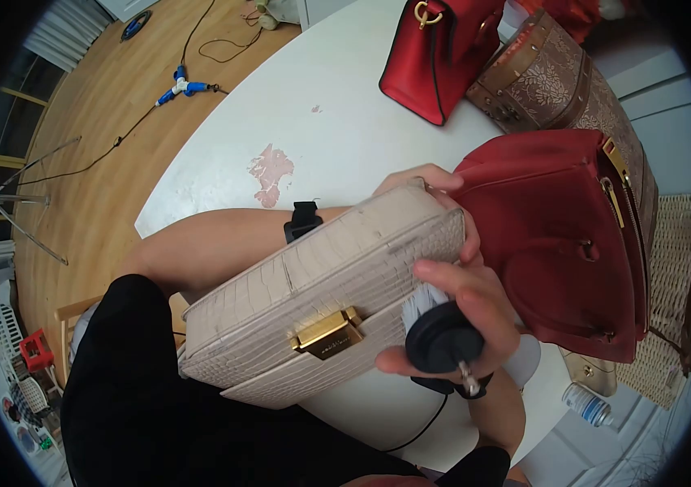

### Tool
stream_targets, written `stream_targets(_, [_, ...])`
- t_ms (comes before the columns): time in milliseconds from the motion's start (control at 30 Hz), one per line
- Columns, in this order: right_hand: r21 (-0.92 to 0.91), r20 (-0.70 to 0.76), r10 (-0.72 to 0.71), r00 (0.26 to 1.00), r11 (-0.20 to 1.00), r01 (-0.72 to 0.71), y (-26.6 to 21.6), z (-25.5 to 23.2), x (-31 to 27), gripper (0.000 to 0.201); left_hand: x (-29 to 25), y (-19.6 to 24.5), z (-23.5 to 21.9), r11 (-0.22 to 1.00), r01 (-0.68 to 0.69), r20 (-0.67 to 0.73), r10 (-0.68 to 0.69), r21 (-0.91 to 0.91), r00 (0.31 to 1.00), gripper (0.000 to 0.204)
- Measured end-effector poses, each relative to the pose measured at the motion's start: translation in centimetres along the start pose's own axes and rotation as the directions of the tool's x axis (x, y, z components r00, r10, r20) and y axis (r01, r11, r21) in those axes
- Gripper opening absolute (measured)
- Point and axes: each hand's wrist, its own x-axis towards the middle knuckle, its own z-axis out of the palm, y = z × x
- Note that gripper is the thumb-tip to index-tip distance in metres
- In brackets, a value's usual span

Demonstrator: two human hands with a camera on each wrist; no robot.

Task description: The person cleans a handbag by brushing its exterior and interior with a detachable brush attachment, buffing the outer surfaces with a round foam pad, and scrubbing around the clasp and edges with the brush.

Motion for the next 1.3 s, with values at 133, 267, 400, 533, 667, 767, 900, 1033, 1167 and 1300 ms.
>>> stream_targets(133, [-0.032, -0.013, -0.029, 0.999, 0.999, 0.029, -0.8, 0.5, 1.2, 0.086, 0.1, -1.0, -0.4, 1.0, -0.018, -0.015, 0.018, -0.018, 1.0, 0.063])
stream_targets(267, [0.035, -0.021, -0.043, 0.999, 0.998, 0.044, 0.3, 2.0, 0.5, 0.087, -0.1, -0.9, -0.1, 0.998, 0.027, 0.014, -0.026, -0.064, 1.0, 0.057])
stream_targets(400, [0.037, -0.211, -0.093, 0.973, 0.994, 0.103, 1.0, 3.5, 0.0, 0.066, -0.1, -0.9, 0.1, 1.0, 0.0, -0.058, 0.0, -0.009, 0.998, 0.059])
stream_targets(533, [-0.047, -0.157, -0.049, 0.986, 0.998, 0.042, -0.2, 3.2, -0.1, 0.061, 0.0, -0.8, 0.3, 0.999, -0.002, -0.139, 0.008, 0.039, 0.99, 0.062])
stream_targets(667, [-0.171, -0.121, -0.013, 0.993, 0.985, -0.008, -1.4, 2.0, 0.1, 0.056, 0.0, -0.6, 0.4, 0.994, 0.035, -0.2, -0.014, 0.103, 0.98, 0.065])
stream_targets(767, [-0.227, -0.1, 0.001, 0.995, 0.974, -0.023, -1.8, 1.2, 0.3, 0.053, 0.0, -0.6, 0.4, 0.989, 0.045, -0.229, -0.012, 0.14, 0.973, 0.066])
stream_targets(900, [-0.248, -0.08, -0.002, 0.997, 0.968, -0.018, -1.2, 0.5, -0.1, 0.075, -0.1, -0.8, 0.2, 0.996, -0.006, -0.263, 0.03, 0.089, 0.964, 0.062])
stream_targets(1033, [-0.039, -0.038, 0.14, 0.989, 0.989, -0.142, -1.9, -1.2, -0.2, 0.093, 0.3, -0.3, -2.0, 0.996, -0.036, 0.101, 0.027, 0.087, 0.994, 0.049])
stream_targets(1167, [-0.043, -0.061, 0.153, 0.986, 0.987, -0.156, -1.8, -1.0, -0.5, 0.092, 0.2, -0.2, -0.7, 0.998, 0.028, 0.059, -0.031, 0.049, 0.998, 0.049])
stream_targets(1300, [-0.149, 0.041, 0.097, 0.995, 0.985, -0.09, -1.2, -1.6, -0.3, 0.086, -0.1, -0.4, 0.6, 0.995, 0.017, -0.261, 0.009, 0.096, 0.965, 0.058])
